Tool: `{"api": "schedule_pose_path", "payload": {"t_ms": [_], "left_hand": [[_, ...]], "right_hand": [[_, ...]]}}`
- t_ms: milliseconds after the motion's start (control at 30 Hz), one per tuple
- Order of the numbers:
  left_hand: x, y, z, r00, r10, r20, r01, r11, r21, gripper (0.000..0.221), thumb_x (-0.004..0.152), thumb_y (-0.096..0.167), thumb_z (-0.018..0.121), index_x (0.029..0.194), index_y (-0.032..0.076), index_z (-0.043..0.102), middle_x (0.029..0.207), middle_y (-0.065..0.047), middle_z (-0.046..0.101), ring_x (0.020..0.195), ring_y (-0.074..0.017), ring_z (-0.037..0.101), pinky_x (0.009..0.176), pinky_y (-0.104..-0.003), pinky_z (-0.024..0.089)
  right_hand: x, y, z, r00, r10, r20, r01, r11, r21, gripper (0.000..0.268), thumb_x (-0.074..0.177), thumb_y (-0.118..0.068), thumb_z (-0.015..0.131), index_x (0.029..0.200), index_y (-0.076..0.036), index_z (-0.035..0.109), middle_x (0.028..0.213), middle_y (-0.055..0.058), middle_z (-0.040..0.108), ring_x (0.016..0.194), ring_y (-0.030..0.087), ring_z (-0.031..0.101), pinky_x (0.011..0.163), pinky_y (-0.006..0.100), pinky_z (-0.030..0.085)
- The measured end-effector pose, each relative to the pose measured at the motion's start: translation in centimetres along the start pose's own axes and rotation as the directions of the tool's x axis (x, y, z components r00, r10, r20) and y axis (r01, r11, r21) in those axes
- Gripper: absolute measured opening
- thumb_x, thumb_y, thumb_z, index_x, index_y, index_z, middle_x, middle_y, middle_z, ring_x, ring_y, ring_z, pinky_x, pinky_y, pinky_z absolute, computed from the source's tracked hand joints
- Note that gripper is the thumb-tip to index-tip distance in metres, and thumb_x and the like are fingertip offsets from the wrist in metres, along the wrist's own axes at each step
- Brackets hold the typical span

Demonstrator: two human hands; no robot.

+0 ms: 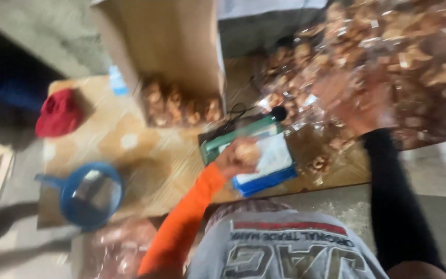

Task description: Filling small plastic bags with snacks and sealing them using a manual heat sealer

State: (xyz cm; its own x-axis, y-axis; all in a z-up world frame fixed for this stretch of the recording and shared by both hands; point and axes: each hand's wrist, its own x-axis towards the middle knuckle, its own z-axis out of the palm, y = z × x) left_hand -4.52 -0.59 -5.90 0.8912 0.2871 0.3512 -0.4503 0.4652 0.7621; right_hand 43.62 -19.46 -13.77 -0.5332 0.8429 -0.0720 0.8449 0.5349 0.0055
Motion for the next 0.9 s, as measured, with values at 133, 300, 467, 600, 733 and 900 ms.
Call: {"api": "schedule_pose_path", "payload": {"t_ms": [133,300,467,600,733,900], "left_hand": [[2.3,-3.0,-1.3,0.991,-0.12,-0.056,0.128,0.979,0.157,0.084,0.063,-0.009,0.086,0.133,0.014,0.044,0.135,-0.015,0.051,0.116,-0.0315,0.06,0.089,-0.048,0.06],[5.5,-3.4,0.6,0.998,0.058,0.007,-0.057,0.968,0.246,0.085,0.057,-0.002,0.095,0.126,-0.002,0.047,0.115,-0.017,0.064,0.105,-0.0231,0.065,0.088,-0.037,0.058],[6.8,1.8,2.4,0.997,-0.075,-0.006,0.042,0.488,0.872,0.086,0.055,0.03,0.093,0.127,0.01,0.051,0.113,-0.019,0.068,0.098,-0.0423,0.069,0.079,-0.054,0.058],[2.8,-3.8,-1.3,0.996,-0.09,0.003,0.038,0.455,0.89,0.09,0.063,0.021,0.085,0.142,0.026,0.043,0.143,-0.011,0.051,0.119,-0.0405,0.061,0.096,-0.049,0.054],[1.6,-3.7,-1.3,0.99,0.01,0.144,-0.14,-0.158,0.977,0.037,0.079,0.023,0.073,0.114,0.021,0.061,0.129,-0.004,0.054,0.097,-0.0346,0.066,0.078,-0.047,0.058],[1.5,-4.3,-1.9,0.976,0.066,0.209,-0.18,-0.305,0.935,0.007,0.087,0.023,0.066,0.081,0.018,0.065,0.099,0.005,0.06,0.082,-0.0238,0.069,0.072,-0.036,0.056]], "right_hand": [[11.9,-14.0,-25.3,0.654,0.485,-0.581,-0.47,0.862,0.189,0.059,0.078,-0.017,0.08,0.128,0.001,0.056,0.138,0.028,0.049,0.128,0.044,0.049,0.093,0.059,0.05],[15.2,-15.9,-26.4,0.887,0.202,-0.416,0.016,0.885,0.466,0.032,0.09,-0.036,0.062,0.11,-0.012,0.07,0.124,0.016,0.061,0.103,0.038,0.064,0.085,0.047,0.052],[17.2,-16.8,-19.9,0.933,0.079,-0.352,-0.028,0.989,0.148,0.013,0.097,-0.031,0.056,0.088,-0.022,0.059,0.089,-0.005,0.059,0.081,0.019,0.062,0.074,0.035,0.051],[16.1,-15.9,-8.7,0.924,0.168,-0.342,-0.129,0.982,0.136,0.018,0.097,-0.032,0.054,0.085,-0.019,0.057,0.088,-0.005,0.058,0.085,0.02,0.061,0.076,0.035,0.052],[15.3,-16.5,-10.8,0.912,0.2,-0.358,-0.144,0.973,0.178,0.019,0.097,-0.023,0.056,0.08,-0.015,0.056,0.086,-0.002,0.058,0.084,0.022,0.063,0.073,0.035,0.053],[15.0,-17.2,-11.2,0.873,0.205,-0.443,-0.112,0.967,0.227,0.017,0.097,-0.018,0.057,0.081,-0.013,0.061,0.087,0.001,0.06,0.085,0.024,0.064,0.073,0.037,0.053]]}}
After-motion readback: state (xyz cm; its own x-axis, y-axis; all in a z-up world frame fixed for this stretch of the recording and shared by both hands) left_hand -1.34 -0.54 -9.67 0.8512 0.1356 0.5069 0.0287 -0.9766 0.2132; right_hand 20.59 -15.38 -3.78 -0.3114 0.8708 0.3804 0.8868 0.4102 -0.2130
